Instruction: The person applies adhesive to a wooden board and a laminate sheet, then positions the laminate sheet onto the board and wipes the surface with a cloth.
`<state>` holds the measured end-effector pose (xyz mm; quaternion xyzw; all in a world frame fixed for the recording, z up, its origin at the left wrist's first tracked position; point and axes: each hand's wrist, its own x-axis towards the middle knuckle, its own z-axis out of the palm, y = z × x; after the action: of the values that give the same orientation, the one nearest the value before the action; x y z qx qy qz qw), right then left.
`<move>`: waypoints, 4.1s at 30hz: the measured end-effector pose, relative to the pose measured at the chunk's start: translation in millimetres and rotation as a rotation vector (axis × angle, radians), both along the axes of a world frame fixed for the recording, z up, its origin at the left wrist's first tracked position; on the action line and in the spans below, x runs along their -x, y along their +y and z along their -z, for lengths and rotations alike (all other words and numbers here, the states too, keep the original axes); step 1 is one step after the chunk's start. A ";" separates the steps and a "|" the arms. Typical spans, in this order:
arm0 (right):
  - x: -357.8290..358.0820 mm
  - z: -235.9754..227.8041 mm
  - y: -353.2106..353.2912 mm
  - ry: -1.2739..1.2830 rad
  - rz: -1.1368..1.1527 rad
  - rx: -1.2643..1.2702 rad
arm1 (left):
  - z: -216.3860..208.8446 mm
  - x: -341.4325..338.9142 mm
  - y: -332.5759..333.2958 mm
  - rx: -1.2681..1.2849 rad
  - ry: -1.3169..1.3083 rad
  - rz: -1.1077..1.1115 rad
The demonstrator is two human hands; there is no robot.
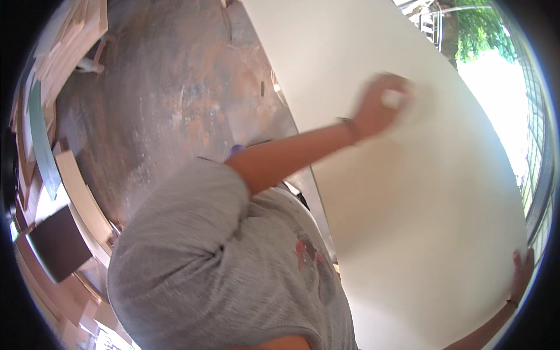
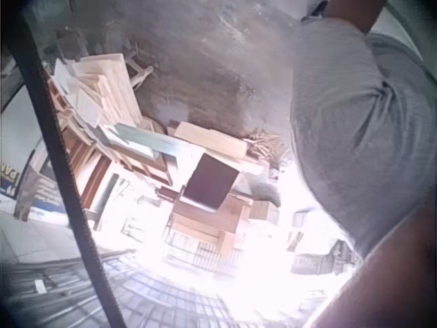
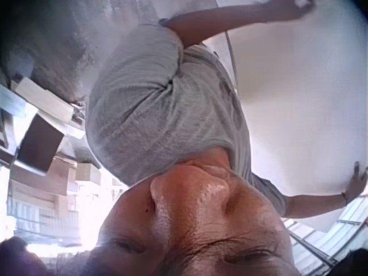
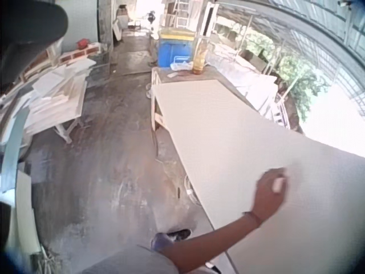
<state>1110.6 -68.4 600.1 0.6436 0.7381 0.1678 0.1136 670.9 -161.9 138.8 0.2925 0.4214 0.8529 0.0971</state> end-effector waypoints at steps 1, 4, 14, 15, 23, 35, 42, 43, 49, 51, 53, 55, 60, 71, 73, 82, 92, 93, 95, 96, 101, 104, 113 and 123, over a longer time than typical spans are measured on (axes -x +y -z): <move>8.5 0.1 0.9 0.007 0.062 0.078 | 47.1 22.0 -26.9 0.182 0.072 -0.140; -30.9 24.7 -2.9 0.161 -0.158 -0.117 | 139.8 48.3 -109.6 0.620 -0.036 -0.276; 33.1 83.7 -29.4 0.042 -0.121 0.086 | 169.1 -16.0 -157.1 0.952 -0.176 0.023; 24.1 93.2 -30.5 0.081 -0.125 0.078 | 166.9 -22.4 -154.7 0.955 -0.183 -0.006; -6.2 139.3 -28.2 0.211 -0.268 0.078 | 173.2 -49.1 -141.9 0.965 -0.292 -0.182; -40.3 198.0 -7.6 0.282 -0.230 0.141 | 173.1 -114.0 -168.6 1.014 -0.285 -0.222; -56.7 228.3 0.2 0.279 -0.230 0.122 | 173.5 -142.7 -173.8 1.025 -0.246 -0.232; -59.0 231.9 -0.7 0.299 -0.246 0.124 | 171.9 -145.9 -175.2 1.021 -0.251 -0.233; -68.6 250.5 2.1 0.218 -0.206 0.106 | 160.2 -167.2 -186.3 1.048 -0.233 -0.224; -66.7 257.1 -1.3 0.252 -0.215 0.084 | 158.5 -174.0 -189.0 1.062 -0.233 -0.221; -67.5 265.1 1.4 0.273 -0.224 0.077 | 158.8 -180.0 -192.9 1.056 -0.241 -0.229; -71.7 269.8 8.8 0.275 -0.229 0.078 | 158.8 -187.6 -195.2 1.043 -0.237 -0.239; -87.9 283.3 27.4 0.259 -0.198 0.124 | 153.7 -209.0 -205.9 1.068 -0.215 -0.162; -123.7 312.5 57.4 0.289 -0.218 0.214 | 154.4 -237.7 -222.6 1.071 -0.289 -0.049; -120.5 313.6 58.0 0.287 -0.220 0.218 | 150.9 -246.2 -227.9 1.064 -0.275 -0.026; -121.4 332.6 62.8 0.286 -0.150 0.285 | 143.1 -295.3 -242.3 1.020 -0.277 -0.086; -148.6 375.2 90.7 0.294 -0.273 0.345 | 138.7 -381.9 -269.7 1.054 -0.334 -0.132; -148.7 376.4 92.6 0.270 -0.286 0.344 | 136.3 -389.0 -272.5 1.050 -0.338 -0.127; -154.2 382.5 95.6 0.254 -0.312 0.355 | 131.9 -399.9 -277.2 1.041 -0.344 -0.116; -153.9 384.7 98.2 0.267 -0.332 0.364 | 132.8 -407.4 -280.6 1.052 -0.325 -0.109; -156.6 402.2 80.6 0.336 -0.416 0.422 | 133.9 -443.1 -298.6 1.052 -0.304 -0.080; -152.6 403.0 54.8 0.403 -0.456 0.491 | 135.1 -458.0 -303.6 1.073 -0.314 -0.073; -163.6 438.1 73.1 0.395 -0.443 0.504 | 131.7 -493.6 -313.4 1.071 -0.387 -0.091; -170.7 466.6 84.6 0.343 -0.429 0.468 | 131.8 -507.9 -318.6 1.125 -0.265 -0.115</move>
<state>1281.3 16.1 133.5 0.4494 0.8831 -0.0962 0.0945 1178.8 -480.5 7.0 0.0631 0.8093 0.5309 0.2431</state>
